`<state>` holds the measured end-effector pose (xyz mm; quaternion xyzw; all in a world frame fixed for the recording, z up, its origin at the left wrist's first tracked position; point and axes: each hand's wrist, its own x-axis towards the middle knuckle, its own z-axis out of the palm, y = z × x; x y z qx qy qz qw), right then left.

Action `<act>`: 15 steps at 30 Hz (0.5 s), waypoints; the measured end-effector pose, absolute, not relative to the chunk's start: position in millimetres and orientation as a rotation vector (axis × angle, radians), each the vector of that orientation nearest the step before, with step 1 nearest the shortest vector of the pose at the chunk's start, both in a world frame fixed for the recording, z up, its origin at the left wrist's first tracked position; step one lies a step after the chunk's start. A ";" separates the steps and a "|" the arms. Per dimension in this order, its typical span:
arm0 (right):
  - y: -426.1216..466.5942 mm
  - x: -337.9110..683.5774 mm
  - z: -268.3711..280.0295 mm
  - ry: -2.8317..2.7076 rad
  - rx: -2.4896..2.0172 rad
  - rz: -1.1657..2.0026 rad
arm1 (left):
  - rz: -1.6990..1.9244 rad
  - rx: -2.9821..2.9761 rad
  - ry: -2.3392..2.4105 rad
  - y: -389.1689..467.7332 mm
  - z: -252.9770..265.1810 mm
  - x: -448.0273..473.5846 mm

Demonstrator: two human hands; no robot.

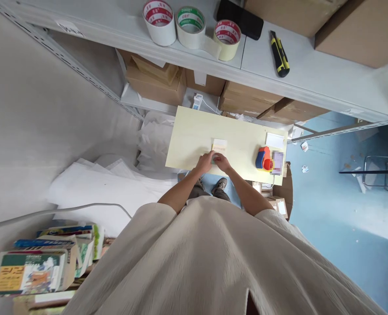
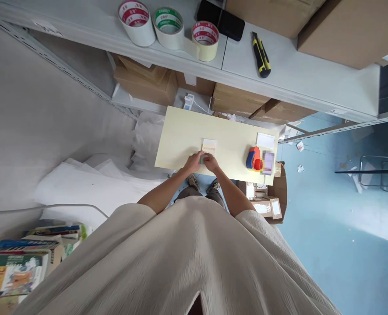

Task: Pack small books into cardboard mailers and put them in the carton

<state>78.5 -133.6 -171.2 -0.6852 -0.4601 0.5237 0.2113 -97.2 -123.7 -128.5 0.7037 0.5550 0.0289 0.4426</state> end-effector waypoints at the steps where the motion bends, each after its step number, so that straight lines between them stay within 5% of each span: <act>1: -134.1 82.5 -168.8 -1.222 -1.953 1.447 | 0.007 1.795 1.365 -124.1 -125.9 -95.4; 6: -133.7 105.9 -156.8 -1.048 -2.316 1.110 | -0.127 1.900 1.378 -125.2 -115.7 -84.5; 15: -123.8 99.8 -149.0 -0.892 -2.256 1.227 | 0.004 1.595 1.462 -107.6 -119.4 -66.9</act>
